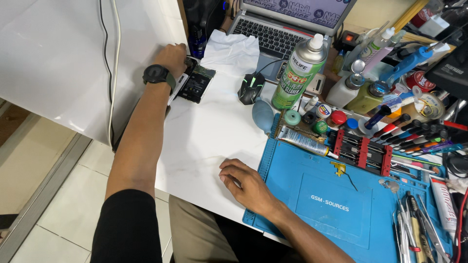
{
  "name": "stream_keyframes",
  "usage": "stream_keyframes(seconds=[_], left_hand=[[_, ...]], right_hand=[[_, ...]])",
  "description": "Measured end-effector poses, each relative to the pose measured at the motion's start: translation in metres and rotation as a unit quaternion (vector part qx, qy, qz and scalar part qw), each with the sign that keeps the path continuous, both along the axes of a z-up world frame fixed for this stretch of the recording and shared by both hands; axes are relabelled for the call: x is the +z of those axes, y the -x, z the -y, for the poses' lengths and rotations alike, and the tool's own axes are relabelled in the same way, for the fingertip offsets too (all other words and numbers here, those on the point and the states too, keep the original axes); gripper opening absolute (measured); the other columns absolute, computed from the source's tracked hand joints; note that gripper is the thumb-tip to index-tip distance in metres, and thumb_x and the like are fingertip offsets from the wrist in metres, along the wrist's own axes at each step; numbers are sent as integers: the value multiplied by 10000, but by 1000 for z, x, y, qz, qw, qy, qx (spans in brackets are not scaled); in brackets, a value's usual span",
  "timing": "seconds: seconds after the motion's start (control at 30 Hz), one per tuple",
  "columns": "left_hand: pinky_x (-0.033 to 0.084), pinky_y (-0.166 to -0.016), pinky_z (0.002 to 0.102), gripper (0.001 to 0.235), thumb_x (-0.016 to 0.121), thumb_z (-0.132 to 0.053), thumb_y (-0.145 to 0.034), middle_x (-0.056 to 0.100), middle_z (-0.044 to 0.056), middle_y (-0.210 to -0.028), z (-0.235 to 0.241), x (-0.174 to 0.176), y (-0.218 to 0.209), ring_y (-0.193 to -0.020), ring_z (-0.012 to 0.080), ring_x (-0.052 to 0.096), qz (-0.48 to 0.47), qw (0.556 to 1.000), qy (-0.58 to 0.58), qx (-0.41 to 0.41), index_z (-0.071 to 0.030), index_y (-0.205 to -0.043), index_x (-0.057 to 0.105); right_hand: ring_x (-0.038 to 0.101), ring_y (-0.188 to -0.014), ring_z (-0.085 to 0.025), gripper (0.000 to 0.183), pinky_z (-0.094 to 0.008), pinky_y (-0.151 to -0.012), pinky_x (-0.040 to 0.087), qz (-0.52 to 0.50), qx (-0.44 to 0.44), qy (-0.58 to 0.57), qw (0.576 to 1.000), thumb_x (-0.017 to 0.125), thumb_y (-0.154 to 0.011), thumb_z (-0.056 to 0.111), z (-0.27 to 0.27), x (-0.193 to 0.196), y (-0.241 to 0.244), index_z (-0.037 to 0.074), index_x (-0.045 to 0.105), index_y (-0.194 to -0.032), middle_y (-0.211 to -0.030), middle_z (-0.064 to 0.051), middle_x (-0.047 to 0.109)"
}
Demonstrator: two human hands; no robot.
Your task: The person wipes the back and sides of a smartphone with a white cloth, then unlocks the screen and dials a number. They place the phone down, pick up a small circuit board, and handle a disassembled smartphone. Finally, they use another smartphone to take a photo of the circuit board.
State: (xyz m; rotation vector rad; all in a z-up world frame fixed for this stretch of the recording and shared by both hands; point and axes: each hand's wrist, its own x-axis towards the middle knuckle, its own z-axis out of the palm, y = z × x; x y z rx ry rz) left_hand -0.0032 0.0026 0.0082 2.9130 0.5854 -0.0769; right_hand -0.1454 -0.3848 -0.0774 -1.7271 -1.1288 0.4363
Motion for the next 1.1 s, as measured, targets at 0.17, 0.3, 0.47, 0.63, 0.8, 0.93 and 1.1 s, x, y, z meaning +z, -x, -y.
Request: stream_keyframes(seconds=[0.17,0.3,0.47,0.63,0.8,0.93,1.1], left_hand=[[614,-895,489,579,922,-141,-902,698,206,-1232,7,7,-4,-1084,384,698,19,993,115,36,-50,-1332,545],[595,-914,449,621,947,-85,-864,656,159,-1234,9,11,-3,-1050,297,679,30,986,157,42,-94,-1345,555],[627,-843,347,490,888,82,-829,694,100,-1053,5,9,3,-969,248,701,205,957,204,15,-66,-1252,690],[683,-765,388,608,845,209,-818,691,151,-1085,6,13,28,-871,280,732,417,901,111,-45,-38,-1352,694],[534,-1061,686,654,721,-1,-965,726,359,-1331,21,-27,93,-1272,572,669,187,969,152,-53,-5,-1600,567],[519,-1115,659,734,674,-4,-996,691,350,-1411,21,-11,123,-1362,541,620,97,978,182,-17,-64,-1694,459],[489,-1175,606,731,647,-76,-1042,639,341,-1497,3,-32,115,-1428,472,591,69,972,218,47,-100,-1734,415]], right_hand=[[667,-881,-207,172,-336,-640,499,-4,1,10,1000,608,-1114,153,0,1,0,45,739,-1139,-1309,-65,695],[698,-971,-218,188,-344,-678,525,1,4,12,1000,603,-1116,158,1,0,-1,38,743,-1151,-1320,-72,691],[696,-976,-221,191,-349,-692,529,2,8,12,1000,596,-1121,160,1,-2,-1,39,740,-1150,-1319,-79,689],[630,-850,-193,192,-318,-580,465,-24,10,17,1000,592,-1123,177,0,-2,0,51,736,-1118,-1315,-73,677],[795,-1023,-324,123,-387,-792,713,10,-8,-20,1000,681,-1044,43,0,-1,1,3,783,-1100,-1164,-149,763],[793,-1022,-349,122,-395,-762,715,17,-10,-5,1000,681,-1049,55,-1,-1,3,-7,775,-1096,-1185,-162,752],[801,-1020,-317,146,-385,-772,724,11,-4,10,1000,661,-1067,62,-1,4,2,-26,775,-1089,-1166,-157,736]])
